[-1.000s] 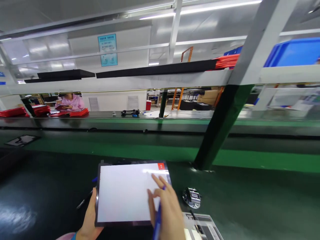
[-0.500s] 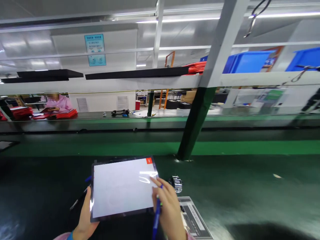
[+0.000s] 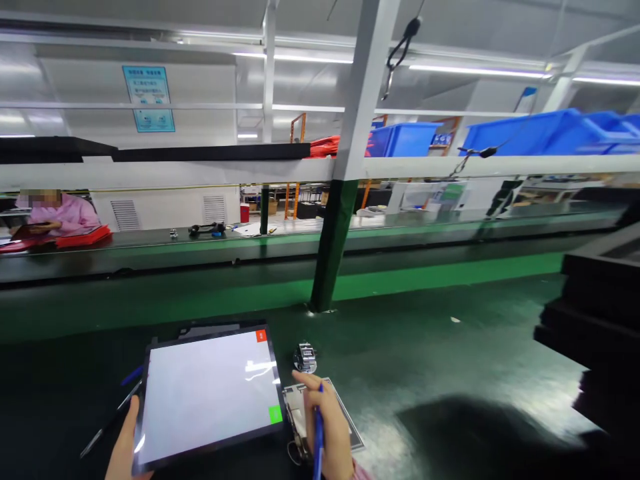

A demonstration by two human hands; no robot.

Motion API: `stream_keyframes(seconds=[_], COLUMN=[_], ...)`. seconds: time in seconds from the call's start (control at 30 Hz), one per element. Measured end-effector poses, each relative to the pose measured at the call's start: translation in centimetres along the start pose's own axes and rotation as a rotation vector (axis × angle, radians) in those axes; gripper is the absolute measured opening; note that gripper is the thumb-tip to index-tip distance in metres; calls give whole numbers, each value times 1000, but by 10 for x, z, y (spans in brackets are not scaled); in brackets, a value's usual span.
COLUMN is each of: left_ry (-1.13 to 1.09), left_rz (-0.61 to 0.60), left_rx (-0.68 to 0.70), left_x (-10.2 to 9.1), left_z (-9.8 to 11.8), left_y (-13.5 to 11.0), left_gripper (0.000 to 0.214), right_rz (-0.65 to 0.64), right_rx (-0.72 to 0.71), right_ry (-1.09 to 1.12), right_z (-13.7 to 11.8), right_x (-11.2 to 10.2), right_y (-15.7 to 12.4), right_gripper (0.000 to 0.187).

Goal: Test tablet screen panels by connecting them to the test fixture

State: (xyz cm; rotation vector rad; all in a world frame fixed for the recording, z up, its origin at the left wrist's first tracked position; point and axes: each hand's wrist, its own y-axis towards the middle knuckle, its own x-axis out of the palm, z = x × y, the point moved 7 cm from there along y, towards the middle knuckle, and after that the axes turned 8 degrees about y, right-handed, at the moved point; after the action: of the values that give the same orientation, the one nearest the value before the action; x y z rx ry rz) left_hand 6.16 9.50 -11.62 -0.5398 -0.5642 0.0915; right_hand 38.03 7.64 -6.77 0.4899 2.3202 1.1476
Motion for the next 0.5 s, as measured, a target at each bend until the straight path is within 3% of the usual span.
stream_keyframes(seconds=[0.03,0.1,0.23,0.5], left_ry=[22,75,91,-51], left_rz=[15,82,177,47], left_rx=[12,71,109,10], left_x=[-4,-10,-15,-12], left_z=[1,6,5,-6], left_y=[1,2,2,6], left_gripper=[70,71,74,71], right_rz=[22,-73,-270,-389], right_rx=[78,148,92,25], right_ry=[-11,-46,-55,-217], right_z=[15,35,47,49], right_x=[-5,-7,-7,10], right_y=[-3,-6,-9,-15], right_gripper=[13,18,22,28])
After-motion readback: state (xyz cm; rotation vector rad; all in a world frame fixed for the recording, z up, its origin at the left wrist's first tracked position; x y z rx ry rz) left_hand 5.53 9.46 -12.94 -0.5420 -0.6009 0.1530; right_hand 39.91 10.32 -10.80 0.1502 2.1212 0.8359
